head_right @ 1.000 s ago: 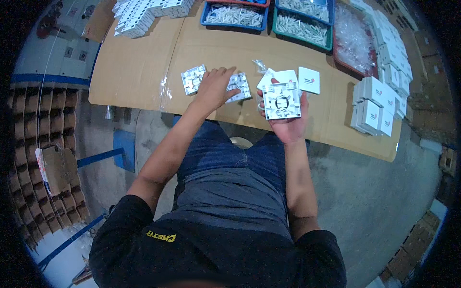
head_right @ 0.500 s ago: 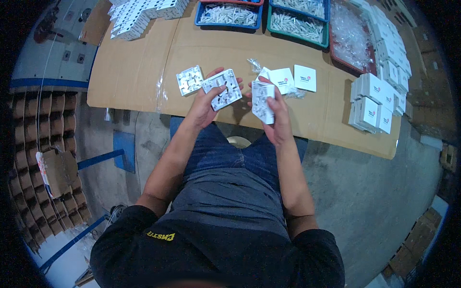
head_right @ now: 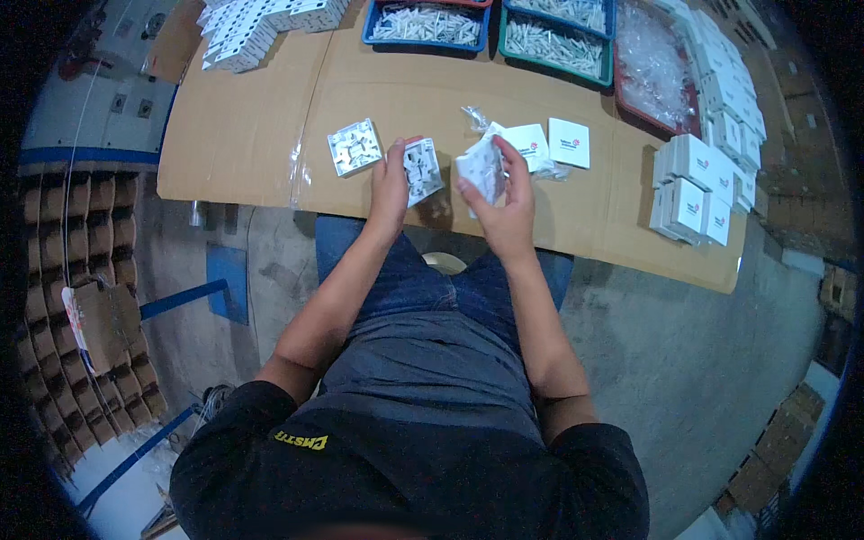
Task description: Assembling and packaging small electronic components into white boxes and plastic bags.
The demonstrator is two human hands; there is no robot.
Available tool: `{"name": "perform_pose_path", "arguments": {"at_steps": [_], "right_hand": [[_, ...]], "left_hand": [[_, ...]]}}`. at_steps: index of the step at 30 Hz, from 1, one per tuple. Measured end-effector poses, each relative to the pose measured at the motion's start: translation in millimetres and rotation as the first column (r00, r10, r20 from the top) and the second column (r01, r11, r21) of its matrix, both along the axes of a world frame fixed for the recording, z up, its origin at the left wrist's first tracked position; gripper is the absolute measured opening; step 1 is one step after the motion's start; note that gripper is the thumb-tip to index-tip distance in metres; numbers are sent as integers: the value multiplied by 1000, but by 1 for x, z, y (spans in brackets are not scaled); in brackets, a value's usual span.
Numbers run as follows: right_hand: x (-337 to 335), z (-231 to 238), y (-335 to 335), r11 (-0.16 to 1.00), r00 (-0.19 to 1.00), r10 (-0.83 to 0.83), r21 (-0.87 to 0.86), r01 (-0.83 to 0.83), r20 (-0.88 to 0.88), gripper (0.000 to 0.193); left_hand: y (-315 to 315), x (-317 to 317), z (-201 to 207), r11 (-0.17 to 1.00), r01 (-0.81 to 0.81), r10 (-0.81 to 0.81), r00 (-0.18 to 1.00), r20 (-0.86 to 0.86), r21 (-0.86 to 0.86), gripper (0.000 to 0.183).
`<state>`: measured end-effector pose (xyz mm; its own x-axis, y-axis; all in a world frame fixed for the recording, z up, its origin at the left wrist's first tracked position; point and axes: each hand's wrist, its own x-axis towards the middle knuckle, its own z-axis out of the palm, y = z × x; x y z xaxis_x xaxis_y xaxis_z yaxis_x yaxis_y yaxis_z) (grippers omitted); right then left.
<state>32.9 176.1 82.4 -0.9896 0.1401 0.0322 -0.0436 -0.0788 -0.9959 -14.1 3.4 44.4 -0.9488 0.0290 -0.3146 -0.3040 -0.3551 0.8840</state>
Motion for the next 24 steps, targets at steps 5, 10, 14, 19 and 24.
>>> {"name": "perform_pose_path", "arguments": {"at_steps": [5, 10, 14, 19, 24], "right_hand": [[-4, -20, 41, 981, 987, -163, -108, 161, -11, 50], [4, -32, 57, 751, 937, -106, -590, 295, 334, 45], [11, -35, 21, 855, 928, -57, -463, 236, 369, 38], [-10, -36, 47, 817, 966, -257, 530, 228, -20, 22], [-54, -60, 125, 286, 883, -429, 898, 334, -191, 56]], "left_hand": [[2, -17, 4, 514, -234, -34, 956, -292, -825, 39], [13, -8, 25, 623, -305, -187, 837, -515, -721, 51], [40, 20, 25, 853, 229, -354, 914, 198, 469, 49], [28, 27, 19, 704, 134, -372, 906, 201, 697, 58], [9, 30, 30, 578, 195, -464, 877, 123, 792, 64]]}}
